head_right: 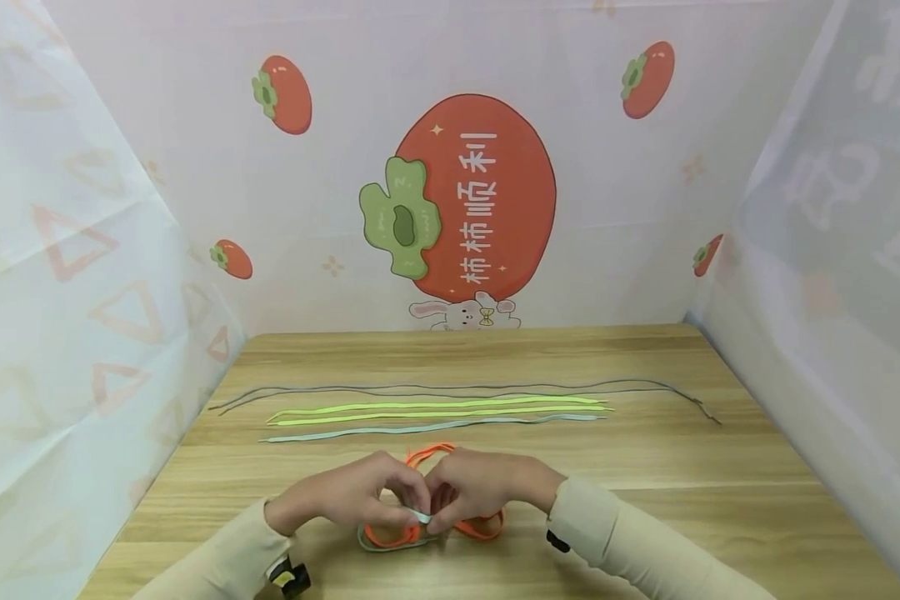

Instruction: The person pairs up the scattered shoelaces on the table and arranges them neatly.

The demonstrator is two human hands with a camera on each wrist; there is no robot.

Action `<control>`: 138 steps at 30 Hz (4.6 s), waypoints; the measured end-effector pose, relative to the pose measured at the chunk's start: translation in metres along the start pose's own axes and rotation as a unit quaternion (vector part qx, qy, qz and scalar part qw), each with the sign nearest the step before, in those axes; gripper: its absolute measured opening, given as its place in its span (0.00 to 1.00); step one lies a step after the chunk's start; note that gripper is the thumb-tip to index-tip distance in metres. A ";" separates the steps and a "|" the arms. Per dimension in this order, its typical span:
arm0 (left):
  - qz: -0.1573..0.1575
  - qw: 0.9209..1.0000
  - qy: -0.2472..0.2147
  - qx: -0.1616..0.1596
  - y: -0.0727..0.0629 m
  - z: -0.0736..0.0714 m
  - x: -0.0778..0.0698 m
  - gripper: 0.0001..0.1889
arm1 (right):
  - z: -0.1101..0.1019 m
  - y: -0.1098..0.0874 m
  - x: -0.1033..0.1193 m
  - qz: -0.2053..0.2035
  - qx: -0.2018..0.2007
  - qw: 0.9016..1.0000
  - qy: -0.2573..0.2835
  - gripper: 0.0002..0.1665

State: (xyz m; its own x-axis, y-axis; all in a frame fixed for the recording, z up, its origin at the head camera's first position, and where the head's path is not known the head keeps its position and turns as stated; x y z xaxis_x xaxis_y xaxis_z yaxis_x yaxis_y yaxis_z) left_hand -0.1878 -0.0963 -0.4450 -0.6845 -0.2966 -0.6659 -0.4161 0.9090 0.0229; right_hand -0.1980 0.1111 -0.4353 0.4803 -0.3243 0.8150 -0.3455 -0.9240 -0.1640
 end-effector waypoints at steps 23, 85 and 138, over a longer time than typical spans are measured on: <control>-0.046 0.994 -0.088 -0.039 -0.033 -0.017 0.042 0.10 | -0.015 -0.034 -0.014 0.034 -0.016 0.999 0.038 0.10; -0.151 0.976 -0.061 -0.143 -0.133 -0.045 0.080 0.08 | -0.077 -0.181 -0.082 0.051 -0.185 0.977 0.097 0.12; -0.267 0.937 -0.013 -0.223 -0.210 -0.082 0.129 0.08 | -0.108 -0.221 -0.135 0.188 -0.254 0.944 0.099 0.14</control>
State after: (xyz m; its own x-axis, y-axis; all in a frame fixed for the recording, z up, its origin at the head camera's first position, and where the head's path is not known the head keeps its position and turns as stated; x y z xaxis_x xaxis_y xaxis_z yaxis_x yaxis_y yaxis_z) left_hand -0.2374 -0.3491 -0.4746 -0.2953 -0.6622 -0.6887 -0.9082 0.4184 -0.0130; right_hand -0.2739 0.3814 -0.4491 0.1034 -0.5184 0.8488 -0.8276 -0.5183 -0.2157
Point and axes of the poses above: each hand's wrist, its own y-axis towards the middle knuckle, its own z-axis out of the palm, x = y × z, the point moved 2 cm from there along y, towards the middle knuckle, and after that the axes turned 10 degrees about y, right-handed, at the moved point
